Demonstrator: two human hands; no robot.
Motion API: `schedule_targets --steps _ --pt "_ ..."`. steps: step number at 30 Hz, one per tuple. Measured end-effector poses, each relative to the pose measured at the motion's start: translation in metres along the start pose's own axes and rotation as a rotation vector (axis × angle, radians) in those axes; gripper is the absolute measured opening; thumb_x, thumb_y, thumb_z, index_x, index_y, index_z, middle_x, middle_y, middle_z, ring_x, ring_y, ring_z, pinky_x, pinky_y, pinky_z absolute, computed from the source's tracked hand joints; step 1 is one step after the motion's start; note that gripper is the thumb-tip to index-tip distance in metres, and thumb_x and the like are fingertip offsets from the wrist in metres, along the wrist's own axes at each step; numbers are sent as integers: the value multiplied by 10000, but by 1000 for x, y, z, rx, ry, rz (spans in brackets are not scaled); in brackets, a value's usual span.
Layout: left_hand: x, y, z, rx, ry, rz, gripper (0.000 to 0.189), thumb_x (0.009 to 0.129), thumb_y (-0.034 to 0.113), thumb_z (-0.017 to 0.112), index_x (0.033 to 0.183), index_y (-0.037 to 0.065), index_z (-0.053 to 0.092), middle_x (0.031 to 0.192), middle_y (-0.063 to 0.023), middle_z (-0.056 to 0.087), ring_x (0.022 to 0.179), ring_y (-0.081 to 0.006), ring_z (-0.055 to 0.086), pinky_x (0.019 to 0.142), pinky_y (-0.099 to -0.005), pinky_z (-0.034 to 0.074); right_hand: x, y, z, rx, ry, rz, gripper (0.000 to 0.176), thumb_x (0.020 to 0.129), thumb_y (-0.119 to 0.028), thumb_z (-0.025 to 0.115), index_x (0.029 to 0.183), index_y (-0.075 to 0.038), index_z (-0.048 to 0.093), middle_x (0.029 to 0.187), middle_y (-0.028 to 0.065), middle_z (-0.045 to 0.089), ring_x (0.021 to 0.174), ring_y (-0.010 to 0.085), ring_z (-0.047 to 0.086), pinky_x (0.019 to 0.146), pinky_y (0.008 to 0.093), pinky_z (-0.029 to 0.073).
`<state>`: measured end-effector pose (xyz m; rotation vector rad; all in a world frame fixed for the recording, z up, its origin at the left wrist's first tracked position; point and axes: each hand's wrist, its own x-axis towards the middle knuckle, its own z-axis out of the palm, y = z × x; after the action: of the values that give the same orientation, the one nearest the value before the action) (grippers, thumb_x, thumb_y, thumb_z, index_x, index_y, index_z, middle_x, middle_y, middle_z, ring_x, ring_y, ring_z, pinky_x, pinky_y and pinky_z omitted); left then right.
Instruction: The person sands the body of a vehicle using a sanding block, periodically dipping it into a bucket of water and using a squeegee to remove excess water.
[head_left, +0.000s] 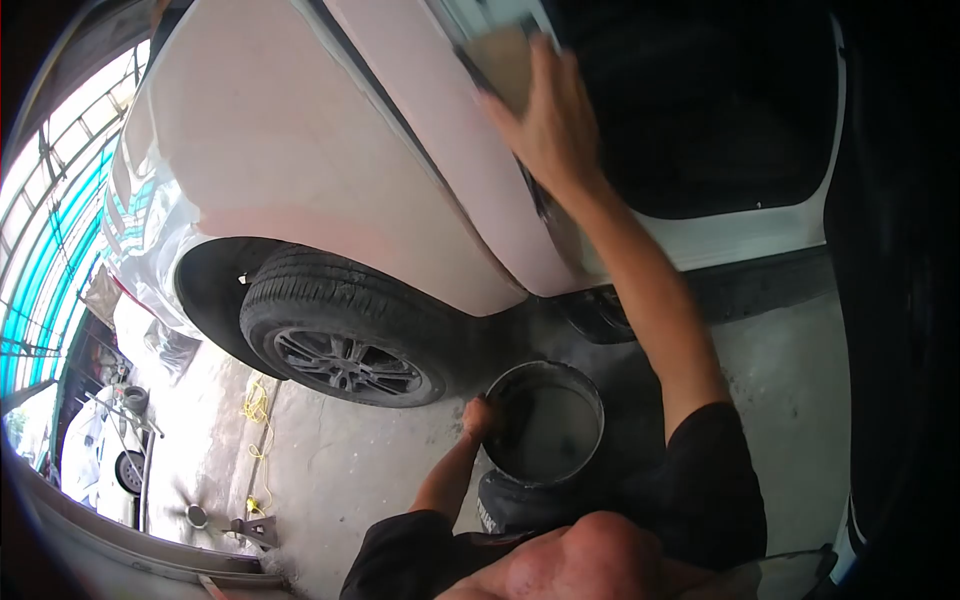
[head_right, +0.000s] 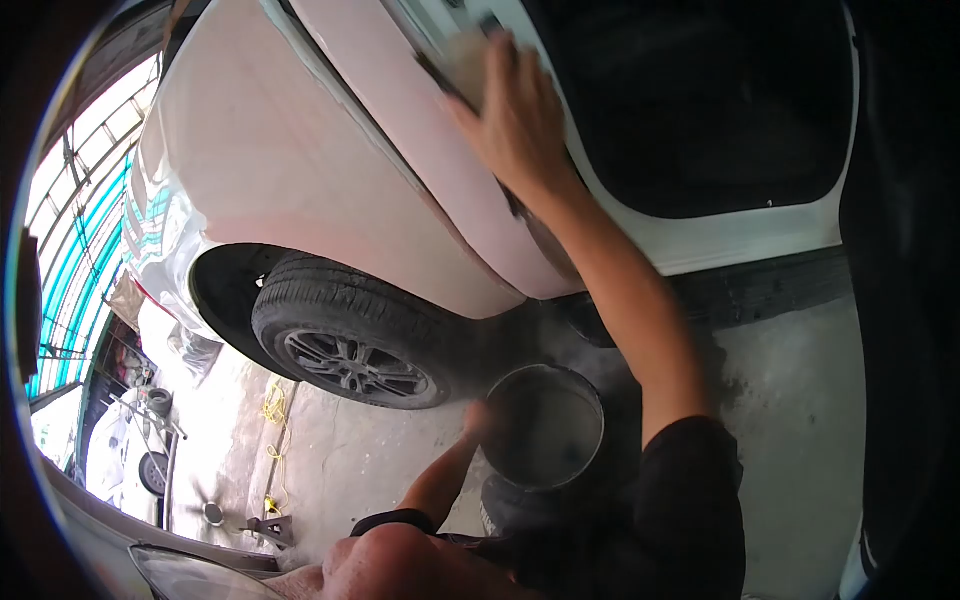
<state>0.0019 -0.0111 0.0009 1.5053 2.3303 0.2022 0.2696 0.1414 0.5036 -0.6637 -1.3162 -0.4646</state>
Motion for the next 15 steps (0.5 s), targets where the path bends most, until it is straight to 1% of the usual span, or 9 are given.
schedule_targets --steps 1,3,4,7,9,11,12,14,15 --pt "4 -5 4 16 -20 16 547 955 513 562 1128 10 692 1066 -283 721 1056 -438 698 903 -505 565 32 -9 9 0 17 -1 852 808 -313 845 1448 30 398 1202 279 554 984 436 630 765 511 563" --pt "18 -18 15 44 -49 47 544 944 511 580 1129 11 689 1086 -281 718 1075 -432 693 913 -500 562 99 -31 11 26 -33 79 842 856 -330 794 1450 90 369 1301 322 525 1120 476 588 895 528 525" --pt "20 -18 13 27 -35 39 543 941 510 586 1127 11 690 1086 -278 719 1073 -431 694 910 -500 563 118 -39 11 41 -56 116 841 880 -339 769 1451 119 355 1351 344 510 1188 496 567 959 537 506" --pt "20 -19 15 -12 -14 31 536 936 506 601 1124 13 691 1082 -269 723 1065 -429 697 900 -501 566 69 -14 16 -2 90 -106 888 810 -328 844 1465 39 370 1189 273 550 969 433 632 750 500 567" --pt "20 -23 20 -22 -19 32 526 939 502 604 1127 18 693 1074 -261 728 1058 -427 700 894 -503 569 19 -3 8 15 35 -43 861 821 -318 837 1455 40 378 1187 275 550 949 434 636 753 500 571" --pt "13 -12 13 -21 -23 21 521 938 501 606 1128 25 694 1079 -258 728 1064 -426 698 896 -505 567 2 1 0 48 4 -19 853 825 -316 833 1455 36 379 1187 276 549 942 433 637 757 504 571" --pt "8 -10 7 -14 -27 9 518 938 501 606 1129 28 695 1082 -257 729 1067 -425 697 897 -506 566 18 3 8 27 16 -54 863 829 -308 830 1456 63 367 1192 287 544 956 447 635 763 523 569" --pt "0 -5 -3 -47 -39 -19 515 936 501 609 1123 29 697 1088 -259 726 1081 -428 691 908 -505 563 85 -19 16 -22 41 -76 879 828 -329 834 1461 71 374 1237 268 532 1064 450 610 892 467 547" --pt "0 -1 -4 -75 -41 -46 514 936 501 610 1120 29 698 1091 -261 725 1088 -430 688 913 -505 562 158 -42 22 31 -61 67 834 890 -378 750 1439 123 373 1341 352 521 1205 487 564 988 515 502"
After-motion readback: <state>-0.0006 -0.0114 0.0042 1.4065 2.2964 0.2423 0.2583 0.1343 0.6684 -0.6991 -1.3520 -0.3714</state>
